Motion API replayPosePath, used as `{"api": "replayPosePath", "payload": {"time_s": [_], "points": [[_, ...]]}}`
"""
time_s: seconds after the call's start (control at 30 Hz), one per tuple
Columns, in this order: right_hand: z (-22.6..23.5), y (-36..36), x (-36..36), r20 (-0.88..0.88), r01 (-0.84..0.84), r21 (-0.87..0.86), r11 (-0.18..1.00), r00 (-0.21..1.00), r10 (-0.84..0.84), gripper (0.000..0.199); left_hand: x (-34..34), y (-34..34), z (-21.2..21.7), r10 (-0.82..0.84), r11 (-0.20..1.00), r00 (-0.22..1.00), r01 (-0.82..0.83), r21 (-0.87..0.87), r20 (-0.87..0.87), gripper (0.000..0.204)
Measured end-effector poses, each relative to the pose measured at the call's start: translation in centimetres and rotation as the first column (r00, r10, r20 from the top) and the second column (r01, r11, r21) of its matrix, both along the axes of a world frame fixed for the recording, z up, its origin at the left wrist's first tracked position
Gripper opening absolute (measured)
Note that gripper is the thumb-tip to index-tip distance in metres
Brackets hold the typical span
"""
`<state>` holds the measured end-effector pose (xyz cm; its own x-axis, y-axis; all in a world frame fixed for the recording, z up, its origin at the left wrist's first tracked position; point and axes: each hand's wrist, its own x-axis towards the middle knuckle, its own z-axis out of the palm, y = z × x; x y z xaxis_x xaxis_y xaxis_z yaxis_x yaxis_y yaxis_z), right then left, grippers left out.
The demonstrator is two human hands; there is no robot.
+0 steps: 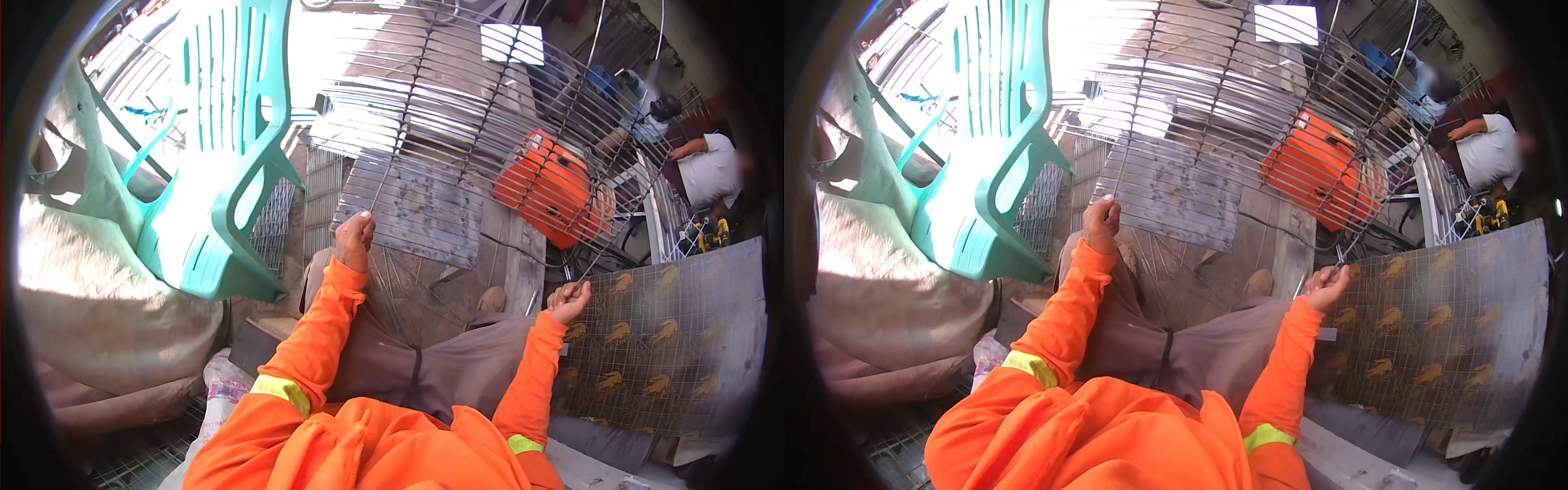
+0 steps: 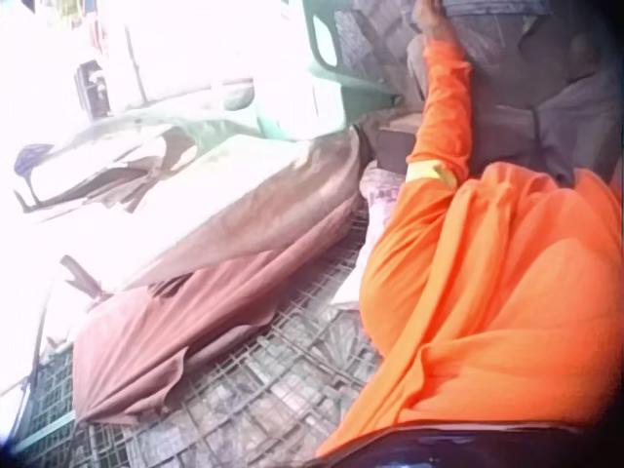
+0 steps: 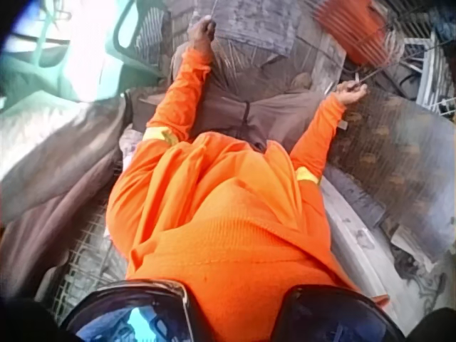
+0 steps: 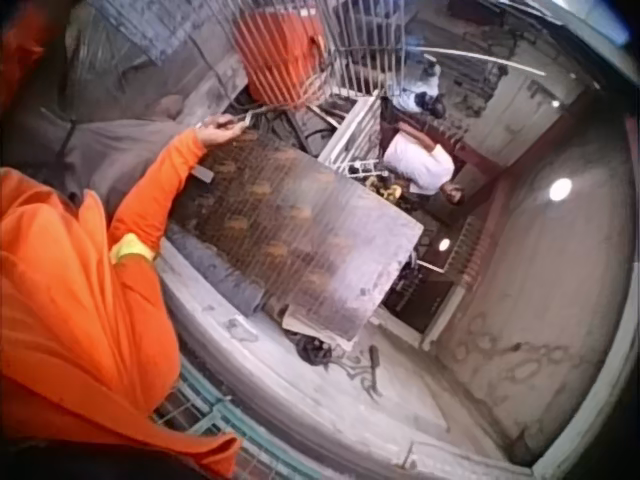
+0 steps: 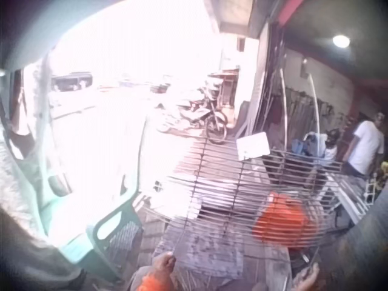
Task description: Welding thin metal rods together to construct a grid structure.
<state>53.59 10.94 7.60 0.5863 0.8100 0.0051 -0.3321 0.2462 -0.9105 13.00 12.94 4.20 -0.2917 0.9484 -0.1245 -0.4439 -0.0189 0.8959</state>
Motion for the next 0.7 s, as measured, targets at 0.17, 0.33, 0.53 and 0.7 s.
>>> {"api": "replayPosePath", "payload": {"time_s": [0.17, 0.33, 0.53, 0.7], "points": [[-0.3, -0.1, -2.0, -0.011, -0.159, -0.118, 0.980, 0.987, 0.159, 0.049, -3.1, -2.4, -0.2, -0.025, 1.000, 0.999, 0.025, -0.004, -0.027, 0.029], [-1.5, -1.3, -4.2, -0.021, -0.243, -0.463, 0.853, 0.964, 0.263, 0.046, -5.8, -4.6, -2.1, -0.067, 0.990, 0.897, 0.005, -0.143, -0.436, 0.022], [-7.9, 0.5, -5.8, 0.464, 0.009, -0.792, 0.611, 0.659, 0.591, 0.044, -8.5, -4.2, -4.3, 0.023, 0.959, 0.688, -0.221, -0.179, -0.725, 0.065], [-8.3, 1.2, -5.3, 0.038, -0.300, -0.836, 0.460, 0.804, 0.593, 0.043, -9.7, -4.5, -4.7, -0.151, 0.946, 0.763, -0.072, -0.315, -0.628, 0.061]]}}
